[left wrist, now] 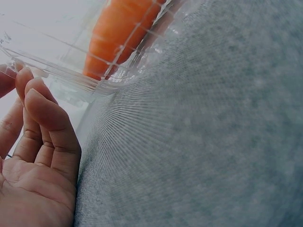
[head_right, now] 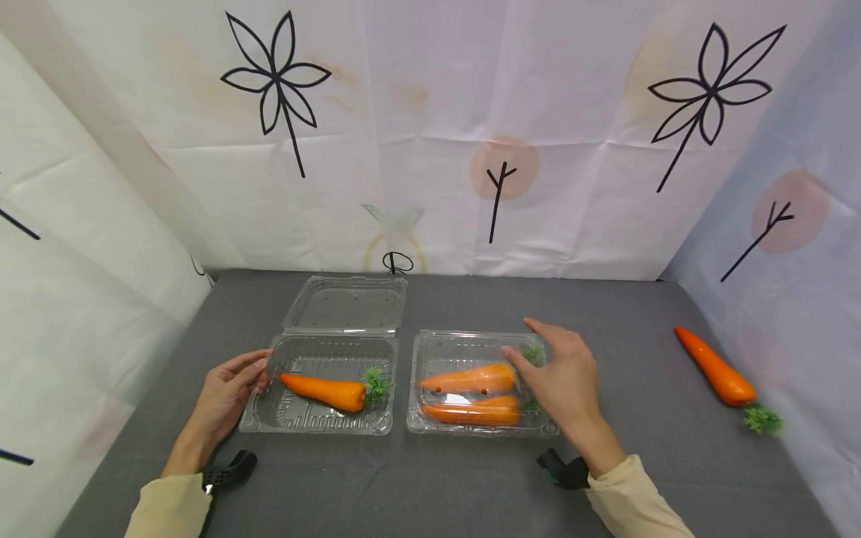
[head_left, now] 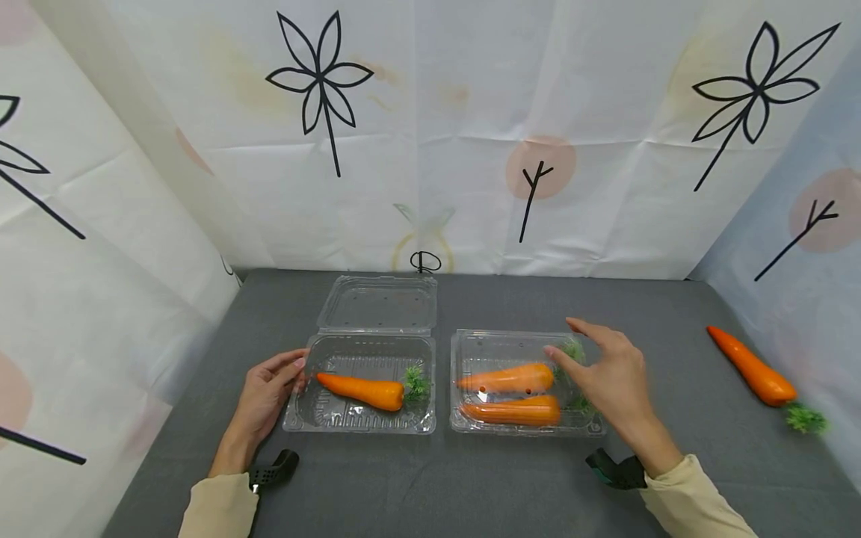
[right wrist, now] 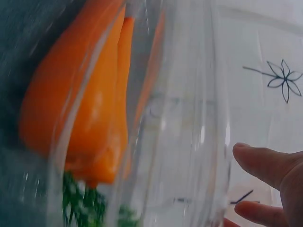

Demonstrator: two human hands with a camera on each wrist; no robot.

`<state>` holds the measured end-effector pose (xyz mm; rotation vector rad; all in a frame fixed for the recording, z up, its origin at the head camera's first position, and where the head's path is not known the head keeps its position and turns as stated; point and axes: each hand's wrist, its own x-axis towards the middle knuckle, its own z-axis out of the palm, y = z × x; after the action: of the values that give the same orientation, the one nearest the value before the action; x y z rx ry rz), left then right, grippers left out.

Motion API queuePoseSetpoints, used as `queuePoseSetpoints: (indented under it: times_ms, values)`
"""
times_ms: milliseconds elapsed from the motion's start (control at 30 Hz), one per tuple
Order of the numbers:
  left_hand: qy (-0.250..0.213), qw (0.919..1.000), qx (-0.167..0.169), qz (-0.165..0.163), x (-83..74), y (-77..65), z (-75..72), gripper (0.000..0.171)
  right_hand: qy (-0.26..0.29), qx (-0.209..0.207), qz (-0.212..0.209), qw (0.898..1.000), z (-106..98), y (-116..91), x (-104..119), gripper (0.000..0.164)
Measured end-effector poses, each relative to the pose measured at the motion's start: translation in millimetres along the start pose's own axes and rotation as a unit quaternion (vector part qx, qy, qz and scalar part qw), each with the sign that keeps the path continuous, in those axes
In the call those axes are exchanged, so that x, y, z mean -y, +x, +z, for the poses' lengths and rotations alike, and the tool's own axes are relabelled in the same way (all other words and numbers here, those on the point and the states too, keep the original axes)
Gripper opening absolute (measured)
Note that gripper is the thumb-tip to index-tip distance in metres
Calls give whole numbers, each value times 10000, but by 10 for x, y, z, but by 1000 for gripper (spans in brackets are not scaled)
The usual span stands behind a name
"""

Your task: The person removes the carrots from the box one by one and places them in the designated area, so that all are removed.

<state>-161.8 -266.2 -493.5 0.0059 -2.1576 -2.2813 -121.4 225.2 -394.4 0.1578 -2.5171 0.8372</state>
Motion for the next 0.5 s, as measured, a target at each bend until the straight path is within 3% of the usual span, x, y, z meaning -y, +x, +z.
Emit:
queuePoseSetpoints:
  times_ms: [500]
  values:
    - [-106,9999,11,-23,-7,0,-1,38,570,329,-204,9976,232,-5,313,56]
